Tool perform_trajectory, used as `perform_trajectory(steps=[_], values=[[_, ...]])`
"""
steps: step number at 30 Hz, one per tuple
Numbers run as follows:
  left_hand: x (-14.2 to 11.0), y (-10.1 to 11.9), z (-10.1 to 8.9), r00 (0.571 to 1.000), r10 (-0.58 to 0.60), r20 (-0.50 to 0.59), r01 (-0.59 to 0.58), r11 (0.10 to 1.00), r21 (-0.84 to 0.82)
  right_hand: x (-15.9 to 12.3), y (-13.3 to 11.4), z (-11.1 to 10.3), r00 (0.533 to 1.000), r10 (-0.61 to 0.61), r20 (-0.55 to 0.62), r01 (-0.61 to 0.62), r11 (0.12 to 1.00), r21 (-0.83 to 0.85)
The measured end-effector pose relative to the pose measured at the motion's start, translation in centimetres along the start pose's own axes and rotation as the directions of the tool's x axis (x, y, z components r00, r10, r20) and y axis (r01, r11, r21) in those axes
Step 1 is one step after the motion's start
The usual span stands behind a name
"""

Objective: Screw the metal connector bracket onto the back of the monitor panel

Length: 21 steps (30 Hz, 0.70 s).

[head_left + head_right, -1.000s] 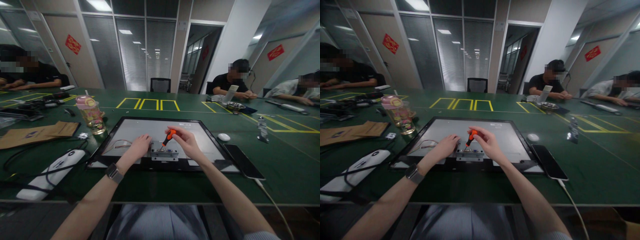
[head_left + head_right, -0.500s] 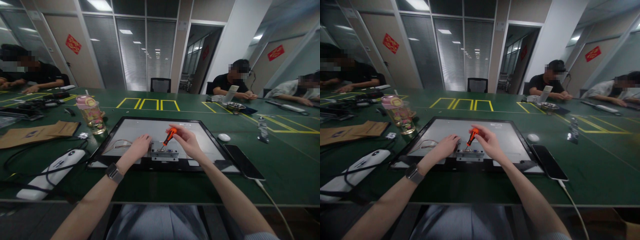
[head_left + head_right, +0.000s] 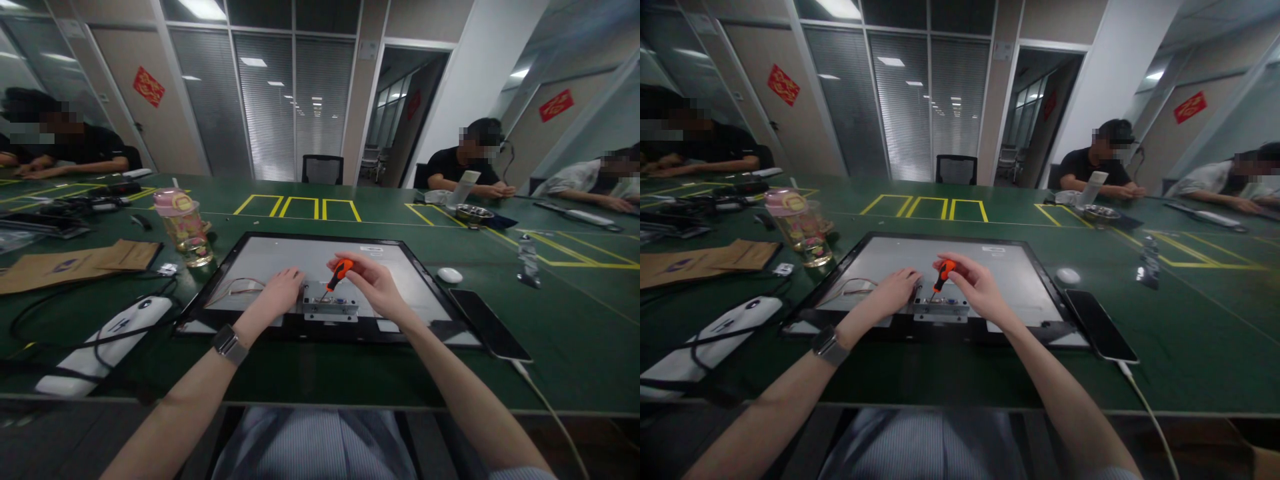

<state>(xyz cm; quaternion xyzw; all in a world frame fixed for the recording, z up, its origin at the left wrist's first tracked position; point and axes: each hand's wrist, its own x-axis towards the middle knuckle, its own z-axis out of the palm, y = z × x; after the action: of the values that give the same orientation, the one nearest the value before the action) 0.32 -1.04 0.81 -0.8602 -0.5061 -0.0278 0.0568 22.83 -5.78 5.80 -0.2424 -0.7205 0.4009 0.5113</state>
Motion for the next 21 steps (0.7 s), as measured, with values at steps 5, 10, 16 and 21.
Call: perform_trajectory(steps=[5, 10, 16, 21], values=[[0.1, -0.2, 0.4, 1.0, 0.009, -0.009, -0.009, 1.0, -0.008, 0.1, -0.1, -0.2, 0.998, -0.016, 0.052, 0.019, 0.997, -0.068], [0.0, -0.2, 0.3, 1.0, 0.017, -0.017, -0.017, 1.0, -0.01, 0.2, 0.0, -0.2, 0.987, -0.118, -0.106, 0.083, 0.952, -0.293], [-0.1, -0.1, 0.1, 1.0, 0.02, -0.015, -0.02, 1.0, 0.004, 0.0, -0.4, -0.1, 0.991, -0.129, -0.034, 0.114, 0.955, -0.275], [0.0, -0.2, 0.3, 1.0, 0.017, -0.009, -0.017, 1.0, 0.0, 0.1, 0.5, -0.1, 0.981, -0.121, -0.15, 0.082, 0.967, -0.242]])
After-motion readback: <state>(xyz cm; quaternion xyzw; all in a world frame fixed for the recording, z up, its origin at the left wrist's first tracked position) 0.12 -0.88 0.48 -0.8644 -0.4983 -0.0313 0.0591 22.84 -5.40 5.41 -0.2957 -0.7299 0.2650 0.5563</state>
